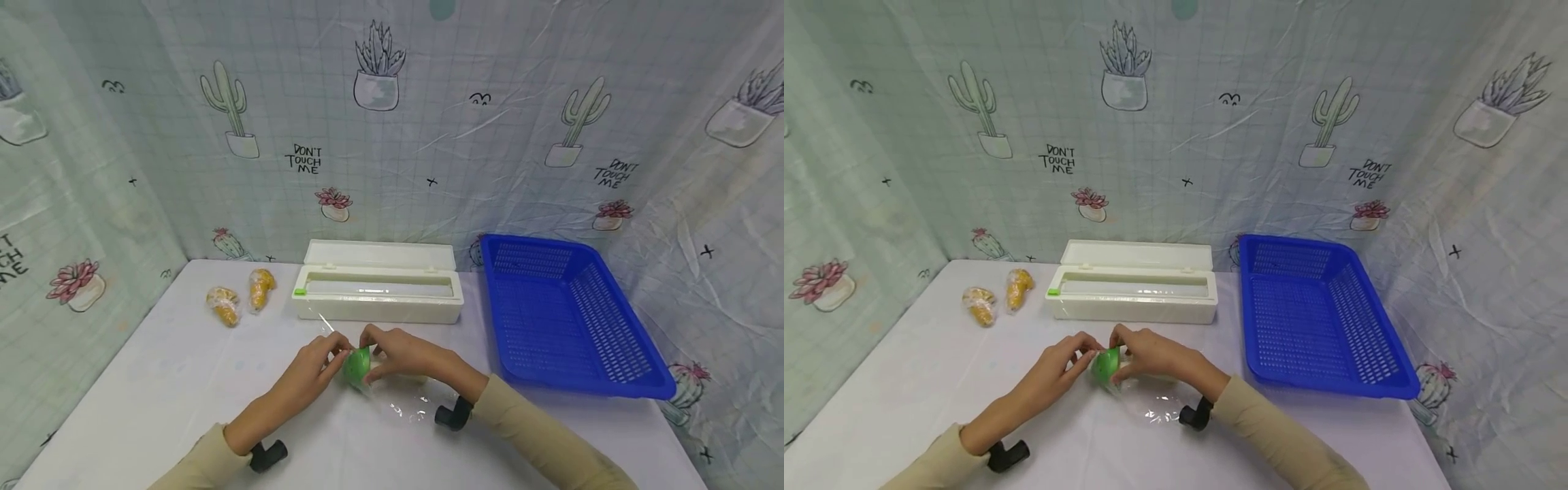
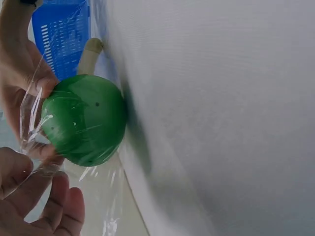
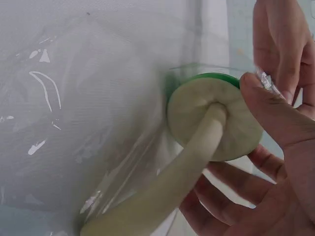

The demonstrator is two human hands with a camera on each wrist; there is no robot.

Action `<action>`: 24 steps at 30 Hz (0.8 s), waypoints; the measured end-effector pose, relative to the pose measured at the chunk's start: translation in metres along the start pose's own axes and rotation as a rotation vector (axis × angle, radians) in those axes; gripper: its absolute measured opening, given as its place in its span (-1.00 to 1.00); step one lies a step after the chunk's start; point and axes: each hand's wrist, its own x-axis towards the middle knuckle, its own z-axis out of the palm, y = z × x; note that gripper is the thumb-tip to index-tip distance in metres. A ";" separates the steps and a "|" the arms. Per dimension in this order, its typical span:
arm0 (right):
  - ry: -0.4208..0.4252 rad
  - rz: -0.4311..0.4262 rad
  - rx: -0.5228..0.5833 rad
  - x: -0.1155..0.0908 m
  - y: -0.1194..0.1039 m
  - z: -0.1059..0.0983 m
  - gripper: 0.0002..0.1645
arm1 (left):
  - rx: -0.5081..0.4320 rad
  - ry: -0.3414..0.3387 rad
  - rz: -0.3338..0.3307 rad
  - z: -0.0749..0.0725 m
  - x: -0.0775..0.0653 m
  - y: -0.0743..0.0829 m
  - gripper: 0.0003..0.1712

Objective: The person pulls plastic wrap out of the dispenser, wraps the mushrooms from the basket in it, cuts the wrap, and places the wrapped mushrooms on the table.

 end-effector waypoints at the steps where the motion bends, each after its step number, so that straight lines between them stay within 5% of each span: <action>1: 0.012 -0.004 -0.025 -0.003 0.000 -0.001 -0.35 | -0.010 0.006 -0.005 0.001 0.002 -0.001 -0.93; 7: 0.147 0.040 -0.173 -0.038 -0.007 -0.006 -0.58 | -0.019 0.016 -0.027 0.004 0.010 -0.002 -0.95; 13: 0.074 0.142 -0.309 -0.079 -0.007 0.015 -0.66 | -0.015 0.025 -0.050 0.000 0.019 -0.002 -0.97; 16: 0.083 0.122 -0.402 -0.090 -0.002 0.026 -0.76 | -0.032 0.032 -0.057 0.000 0.023 -0.004 -0.95; 20: 0.210 0.086 -0.449 -0.097 0.002 0.024 -0.86 | -0.064 0.021 -0.073 0.002 0.029 -0.009 -0.95; 24: 0.376 0.152 -0.449 -0.092 0.002 0.013 -0.87 | -0.096 0.018 -0.102 0.003 0.033 -0.016 -0.94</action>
